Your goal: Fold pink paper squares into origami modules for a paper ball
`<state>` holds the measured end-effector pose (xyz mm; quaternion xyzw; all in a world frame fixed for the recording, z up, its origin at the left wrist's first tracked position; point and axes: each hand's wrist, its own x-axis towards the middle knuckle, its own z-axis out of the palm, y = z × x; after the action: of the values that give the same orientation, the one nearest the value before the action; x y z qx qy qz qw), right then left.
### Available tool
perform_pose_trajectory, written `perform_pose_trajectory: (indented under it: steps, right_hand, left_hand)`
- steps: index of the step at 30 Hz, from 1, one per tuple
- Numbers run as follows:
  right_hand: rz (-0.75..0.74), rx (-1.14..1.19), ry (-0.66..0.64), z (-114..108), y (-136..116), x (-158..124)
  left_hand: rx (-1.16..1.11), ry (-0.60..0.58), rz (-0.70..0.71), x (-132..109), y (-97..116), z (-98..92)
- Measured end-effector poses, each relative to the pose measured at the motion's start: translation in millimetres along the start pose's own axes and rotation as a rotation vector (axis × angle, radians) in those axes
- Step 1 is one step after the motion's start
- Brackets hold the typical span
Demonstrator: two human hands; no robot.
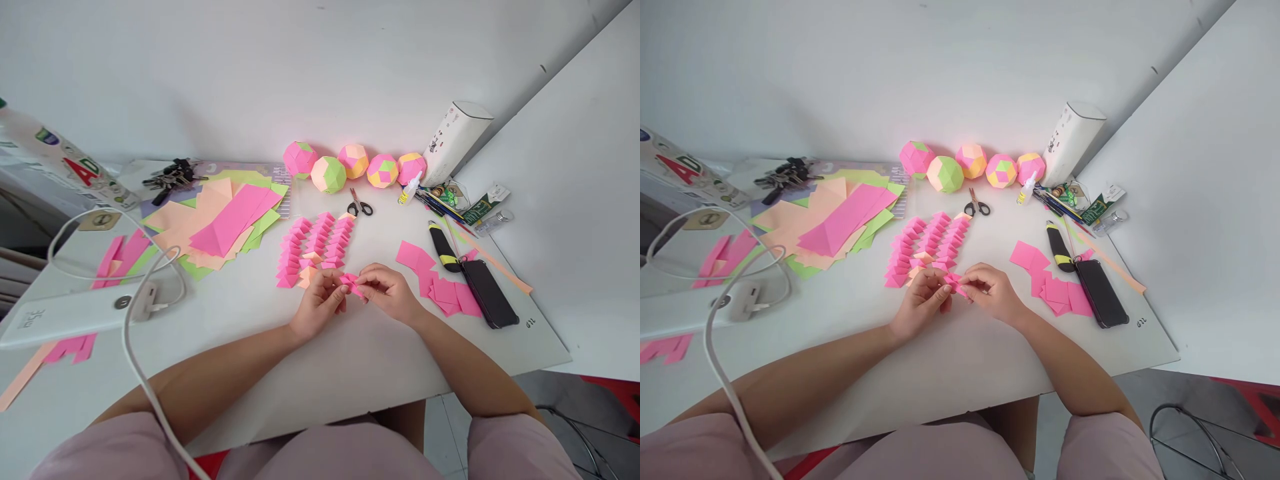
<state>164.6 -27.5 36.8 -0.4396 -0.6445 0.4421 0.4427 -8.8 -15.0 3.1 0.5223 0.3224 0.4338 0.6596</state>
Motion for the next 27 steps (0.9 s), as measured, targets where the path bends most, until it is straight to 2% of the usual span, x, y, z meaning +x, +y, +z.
perform_pose_trajectory:
  steps: [13, 24, 27]
  right_hand:
    - [0.008, 0.031, -0.012, -1.0, 6.2, -0.4]
    - [0.040, 0.006, -0.015, -2.3, 6.6, -0.4]
    - [0.046, 0.009, -0.018, -2.1, 5.8, -0.4]
  left_hand:
    - [0.028, -0.028, -0.083, -2.4, 5.8, -0.9]
    - [-0.049, -0.098, -0.015, -2.2, 1.0, -5.4]
    - [-0.045, -0.081, -0.027, -2.4, 1.0, -4.0]
